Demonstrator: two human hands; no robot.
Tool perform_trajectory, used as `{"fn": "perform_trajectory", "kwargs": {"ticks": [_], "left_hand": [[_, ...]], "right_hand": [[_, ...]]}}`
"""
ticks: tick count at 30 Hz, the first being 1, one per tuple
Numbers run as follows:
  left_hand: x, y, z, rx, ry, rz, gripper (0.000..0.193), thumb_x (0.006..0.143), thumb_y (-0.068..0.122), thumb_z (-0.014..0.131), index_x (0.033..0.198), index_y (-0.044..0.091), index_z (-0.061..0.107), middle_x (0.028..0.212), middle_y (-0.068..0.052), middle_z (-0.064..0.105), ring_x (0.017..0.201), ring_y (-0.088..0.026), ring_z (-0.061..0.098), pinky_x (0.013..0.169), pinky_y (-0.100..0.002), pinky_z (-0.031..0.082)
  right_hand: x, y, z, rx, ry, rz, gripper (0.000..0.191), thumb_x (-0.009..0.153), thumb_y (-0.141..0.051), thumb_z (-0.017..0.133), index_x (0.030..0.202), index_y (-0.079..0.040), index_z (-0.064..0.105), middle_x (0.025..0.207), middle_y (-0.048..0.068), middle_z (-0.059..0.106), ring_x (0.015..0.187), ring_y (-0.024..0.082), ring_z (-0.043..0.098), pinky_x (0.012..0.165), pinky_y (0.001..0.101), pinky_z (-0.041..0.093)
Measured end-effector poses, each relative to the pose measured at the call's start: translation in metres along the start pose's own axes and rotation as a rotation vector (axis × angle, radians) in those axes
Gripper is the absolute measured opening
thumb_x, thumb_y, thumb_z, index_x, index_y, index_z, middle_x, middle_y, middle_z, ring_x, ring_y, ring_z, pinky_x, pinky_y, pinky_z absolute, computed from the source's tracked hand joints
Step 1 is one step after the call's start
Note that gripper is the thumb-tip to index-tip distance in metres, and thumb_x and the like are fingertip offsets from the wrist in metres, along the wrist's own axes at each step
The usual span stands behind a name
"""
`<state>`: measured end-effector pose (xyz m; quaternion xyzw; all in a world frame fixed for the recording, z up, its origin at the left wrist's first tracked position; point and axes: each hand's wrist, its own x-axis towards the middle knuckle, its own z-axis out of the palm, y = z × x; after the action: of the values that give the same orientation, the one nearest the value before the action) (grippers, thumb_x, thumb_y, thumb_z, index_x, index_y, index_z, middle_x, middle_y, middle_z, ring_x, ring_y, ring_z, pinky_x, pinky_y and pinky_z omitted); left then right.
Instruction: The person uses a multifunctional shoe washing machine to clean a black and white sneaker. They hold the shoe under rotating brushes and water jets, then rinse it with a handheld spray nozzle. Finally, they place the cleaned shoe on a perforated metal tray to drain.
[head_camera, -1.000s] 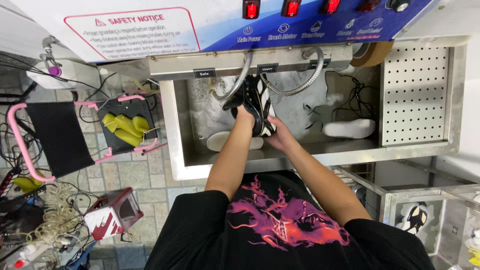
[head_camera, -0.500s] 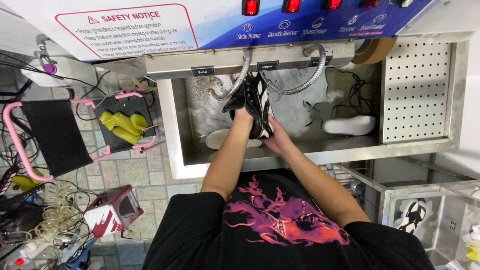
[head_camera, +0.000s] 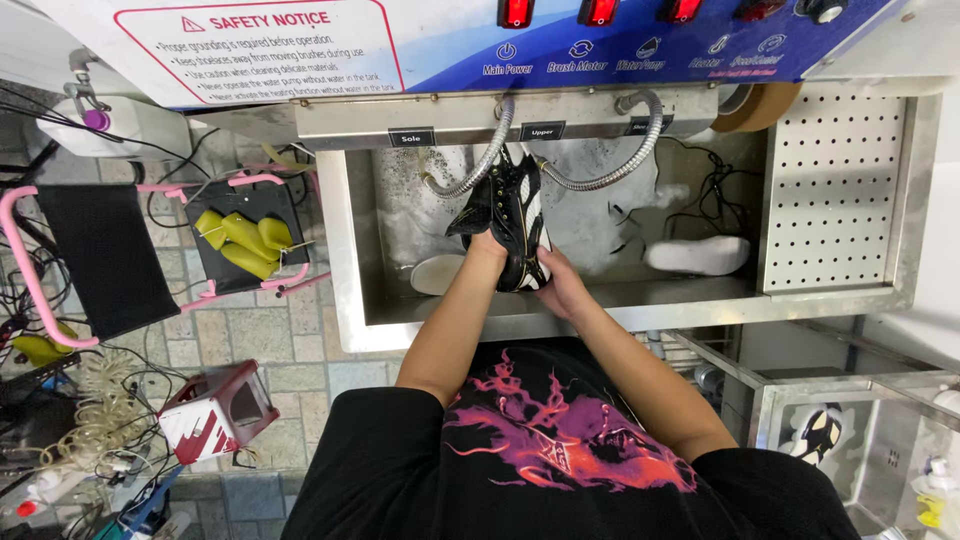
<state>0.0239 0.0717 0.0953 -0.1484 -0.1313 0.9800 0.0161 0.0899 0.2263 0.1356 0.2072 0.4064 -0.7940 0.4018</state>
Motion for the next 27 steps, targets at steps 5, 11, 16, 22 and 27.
{"fn": "perform_trajectory", "kwargs": {"ticks": [5,11,16,22,27], "left_hand": [[-0.003,0.000,0.008,-0.020,0.003,-0.015,0.042,0.107,0.028,0.050,0.133,-0.003,0.062,0.131,-0.021,0.067,0.118,-0.035,0.063,0.107,-0.045,0.051],[0.019,-0.003,0.007,0.110,0.158,0.050,0.034,0.102,0.026,0.060,0.124,0.001,0.067,0.119,-0.016,0.071,0.107,-0.029,0.068,0.096,-0.043,0.057],[0.055,-0.002,0.008,0.013,0.105,0.061,0.026,0.102,0.026,0.073,0.113,0.004,0.069,0.108,-0.011,0.073,0.099,-0.027,0.069,0.091,-0.042,0.059],[0.028,-0.007,0.000,0.053,0.183,0.013,0.034,0.098,0.030,0.064,0.119,0.004,0.070,0.115,-0.011,0.073,0.104,-0.027,0.069,0.094,-0.042,0.058],[0.005,-0.010,-0.005,0.099,0.171,0.027,0.035,0.103,0.026,0.058,0.125,0.000,0.067,0.120,-0.014,0.072,0.108,-0.027,0.069,0.097,-0.040,0.058]], "right_hand": [[0.004,0.004,-0.005,-0.004,-0.032,-0.010,0.057,0.101,-0.032,0.057,0.153,-0.011,0.043,0.139,0.005,0.061,0.121,0.019,0.062,0.105,0.0429,0.050],[0.011,-0.006,0.010,0.161,0.059,0.045,0.058,0.105,-0.047,0.044,0.151,-0.011,0.044,0.145,0.009,0.058,0.132,0.027,0.057,0.112,0.0516,0.044],[0.022,-0.032,0.026,0.145,0.116,-0.040,0.062,0.105,-0.050,0.040,0.151,-0.010,0.041,0.148,0.012,0.053,0.135,0.032,0.051,0.112,0.0618,0.039],[0.006,-0.016,0.006,0.087,0.080,-0.069,0.056,0.105,-0.040,0.046,0.151,-0.009,0.040,0.148,0.011,0.053,0.133,0.030,0.053,0.111,0.0622,0.042],[-0.010,0.004,-0.020,-0.027,0.028,-0.090,0.058,0.103,-0.030,0.052,0.156,-0.010,0.038,0.149,0.007,0.054,0.134,0.025,0.054,0.114,0.0531,0.042]]}}
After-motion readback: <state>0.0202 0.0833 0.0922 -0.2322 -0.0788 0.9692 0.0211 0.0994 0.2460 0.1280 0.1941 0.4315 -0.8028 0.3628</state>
